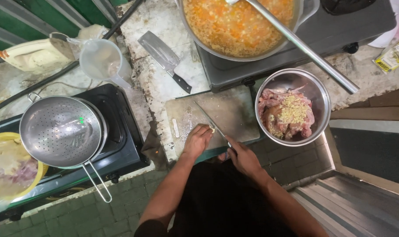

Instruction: The person chops garlic cloves on a cutting board using a knife and transfers the minced garlic into a metal bowl containing raw meat. The person repeats this process with multiple cloves throughout the clip.

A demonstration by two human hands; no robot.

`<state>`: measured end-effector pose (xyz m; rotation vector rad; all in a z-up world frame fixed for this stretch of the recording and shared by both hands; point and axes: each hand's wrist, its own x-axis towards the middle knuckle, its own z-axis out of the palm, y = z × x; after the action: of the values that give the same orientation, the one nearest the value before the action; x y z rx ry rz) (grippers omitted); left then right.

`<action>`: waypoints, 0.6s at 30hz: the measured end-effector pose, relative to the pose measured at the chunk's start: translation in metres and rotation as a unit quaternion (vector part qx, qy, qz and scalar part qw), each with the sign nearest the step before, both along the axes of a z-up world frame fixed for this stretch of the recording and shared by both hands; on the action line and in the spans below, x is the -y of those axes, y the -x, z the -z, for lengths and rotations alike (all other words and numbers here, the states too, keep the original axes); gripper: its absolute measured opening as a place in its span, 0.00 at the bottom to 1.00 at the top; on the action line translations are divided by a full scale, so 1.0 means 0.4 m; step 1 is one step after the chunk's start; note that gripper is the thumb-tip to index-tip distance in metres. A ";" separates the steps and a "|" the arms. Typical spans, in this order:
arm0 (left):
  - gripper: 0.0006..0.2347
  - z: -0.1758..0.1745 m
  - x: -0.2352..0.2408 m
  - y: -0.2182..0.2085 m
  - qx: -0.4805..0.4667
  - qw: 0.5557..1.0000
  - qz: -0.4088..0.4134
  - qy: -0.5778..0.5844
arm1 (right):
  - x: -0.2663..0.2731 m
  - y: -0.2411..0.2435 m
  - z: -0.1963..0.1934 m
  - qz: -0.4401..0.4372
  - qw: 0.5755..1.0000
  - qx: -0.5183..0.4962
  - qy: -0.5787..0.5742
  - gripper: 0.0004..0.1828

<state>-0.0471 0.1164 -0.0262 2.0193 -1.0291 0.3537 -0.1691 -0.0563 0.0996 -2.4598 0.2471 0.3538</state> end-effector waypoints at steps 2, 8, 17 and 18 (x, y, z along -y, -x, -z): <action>0.06 0.010 0.000 -0.001 0.010 1.000 -0.005 -0.006 | -0.008 -0.005 0.017 -0.006 1.000 0.004 0.010 0.27; 0.07 0.037 -0.003 0.002 0.011 1.000 0.008 -0.018 | -0.023 -0.005 0.017 -0.010 0.999 0.011 0.047 0.28; 0.06 -0.015 -0.011 -0.008 -0.025 0.999 0.026 -0.030 | -0.071 -0.008 0.100 -0.008 0.998 -0.044 0.047 0.37; 0.06 -0.015 -0.011 -0.011 -0.021 0.999 0.029 -0.033 | -0.077 -0.017 0.128 -0.036 0.996 -0.040 0.075 0.43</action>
<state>-0.0426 0.1208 -0.0201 2.0417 -1.0832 0.2474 -0.1623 -0.0256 0.0484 -2.6107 0.2268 0.4802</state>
